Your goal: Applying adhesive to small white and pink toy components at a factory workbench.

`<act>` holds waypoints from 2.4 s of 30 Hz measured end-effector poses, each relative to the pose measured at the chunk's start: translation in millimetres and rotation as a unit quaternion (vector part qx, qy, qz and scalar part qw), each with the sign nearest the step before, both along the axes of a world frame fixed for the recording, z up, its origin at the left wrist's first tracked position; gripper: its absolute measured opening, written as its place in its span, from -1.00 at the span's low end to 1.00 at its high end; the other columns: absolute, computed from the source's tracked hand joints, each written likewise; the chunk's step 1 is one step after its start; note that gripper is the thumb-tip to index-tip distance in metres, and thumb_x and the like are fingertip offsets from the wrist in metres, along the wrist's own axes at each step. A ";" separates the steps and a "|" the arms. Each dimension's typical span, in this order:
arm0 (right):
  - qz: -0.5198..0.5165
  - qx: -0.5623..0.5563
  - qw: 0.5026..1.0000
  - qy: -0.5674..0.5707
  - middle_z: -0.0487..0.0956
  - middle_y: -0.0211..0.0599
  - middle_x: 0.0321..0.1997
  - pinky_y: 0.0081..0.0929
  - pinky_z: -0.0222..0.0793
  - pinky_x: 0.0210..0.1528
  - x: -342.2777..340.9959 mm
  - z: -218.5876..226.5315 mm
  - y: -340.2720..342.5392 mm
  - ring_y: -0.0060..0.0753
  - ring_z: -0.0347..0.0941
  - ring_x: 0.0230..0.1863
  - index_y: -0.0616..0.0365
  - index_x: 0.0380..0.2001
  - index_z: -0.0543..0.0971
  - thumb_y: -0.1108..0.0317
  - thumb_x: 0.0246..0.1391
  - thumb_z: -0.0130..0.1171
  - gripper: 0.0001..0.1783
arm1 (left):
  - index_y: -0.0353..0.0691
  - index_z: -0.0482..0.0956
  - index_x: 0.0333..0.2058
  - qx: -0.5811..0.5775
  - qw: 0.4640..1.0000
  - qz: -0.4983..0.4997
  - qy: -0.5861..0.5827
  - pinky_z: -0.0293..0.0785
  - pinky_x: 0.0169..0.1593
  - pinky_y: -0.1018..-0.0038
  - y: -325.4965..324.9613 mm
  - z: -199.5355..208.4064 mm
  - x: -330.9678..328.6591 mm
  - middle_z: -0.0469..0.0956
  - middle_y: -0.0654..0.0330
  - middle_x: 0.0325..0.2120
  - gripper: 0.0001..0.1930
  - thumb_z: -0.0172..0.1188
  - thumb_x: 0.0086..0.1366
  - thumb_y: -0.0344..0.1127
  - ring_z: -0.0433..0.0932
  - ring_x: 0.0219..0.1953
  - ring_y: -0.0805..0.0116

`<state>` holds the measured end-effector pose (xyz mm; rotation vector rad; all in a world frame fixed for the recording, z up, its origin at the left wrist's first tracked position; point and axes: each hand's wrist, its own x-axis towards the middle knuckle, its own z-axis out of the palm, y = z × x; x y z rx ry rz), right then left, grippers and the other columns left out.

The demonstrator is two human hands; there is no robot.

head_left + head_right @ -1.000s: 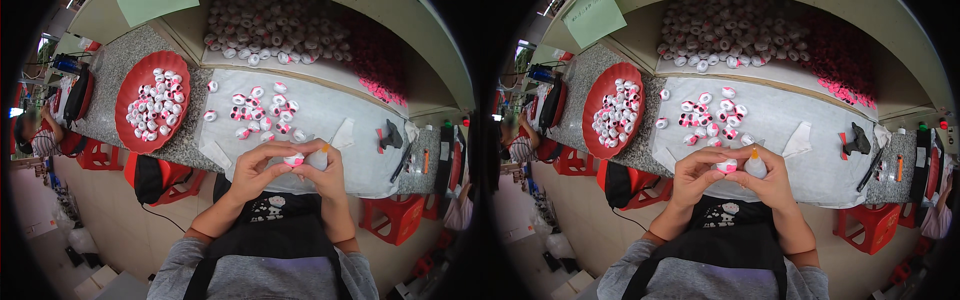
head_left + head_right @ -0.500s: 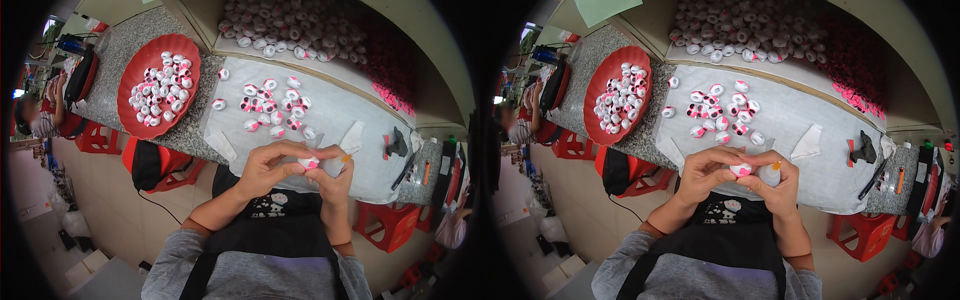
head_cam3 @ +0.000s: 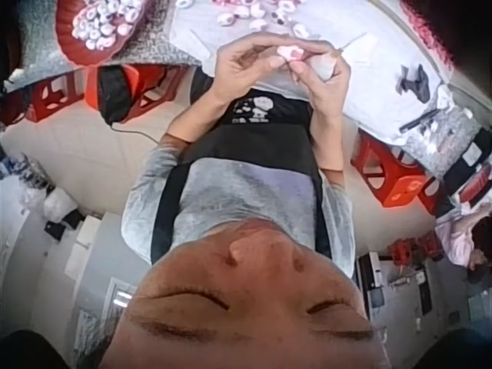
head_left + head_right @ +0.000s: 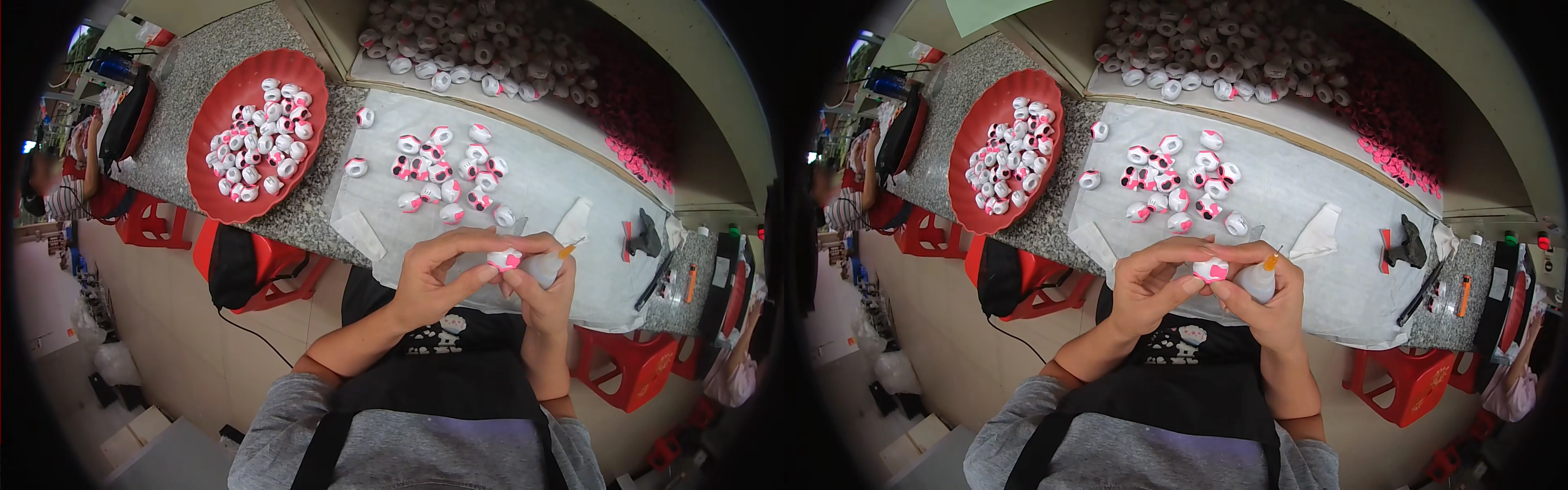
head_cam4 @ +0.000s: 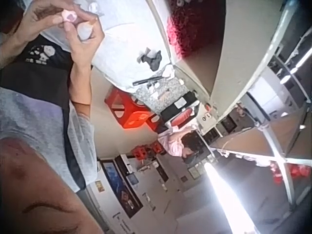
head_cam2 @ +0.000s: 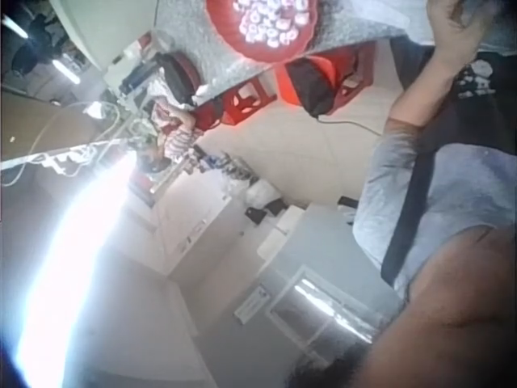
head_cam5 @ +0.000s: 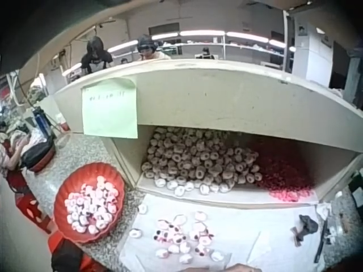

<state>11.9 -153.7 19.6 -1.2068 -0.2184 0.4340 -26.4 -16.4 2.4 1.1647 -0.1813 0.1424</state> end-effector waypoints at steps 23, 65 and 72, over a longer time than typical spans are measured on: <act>-0.088 -0.070 0.991 -0.070 0.40 -0.33 -0.57 -0.78 0.13 -0.61 7.9 -2.8 -8.1 -0.68 0.19 -0.65 0.29 -0.32 0.38 0.56 -0.22 0.02 -0.73 | -0.25 0.45 -0.40 0.499 0.822 0.236 -0.139 0.26 -0.26 0.43 57.6 20.4 58.8 0.42 0.13 -0.46 -0.78 0.13 -0.14 -0.46 0.36 -0.34 0.20; -0.082 -0.049 0.986 -0.137 0.18 -0.18 -0.17 -0.58 0.36 -0.55 8.5 -1.3 -36.2 -0.32 0.29 -0.34 0.31 -0.14 0.21 0.47 -0.17 -0.12 -0.59 | -0.33 0.40 -0.39 0.014 0.996 0.011 0.086 0.33 -0.23 0.57 16.6 19.9 55.2 0.35 0.10 -0.27 -0.82 0.04 -0.06 -0.60 0.37 -0.27 0.41; -0.151 -0.006 0.975 -0.161 0.24 -0.21 -0.29 -0.67 0.26 -0.63 4.1 9.5 -22.3 -0.43 0.30 -0.50 0.27 -0.31 0.25 0.44 -0.23 0.04 -0.67 | -0.32 0.39 -0.33 -0.125 0.988 0.044 0.079 0.36 -0.22 0.39 7.1 -6.2 15.4 0.35 0.09 -0.28 -0.77 0.07 -0.04 -0.53 0.37 -0.26 0.35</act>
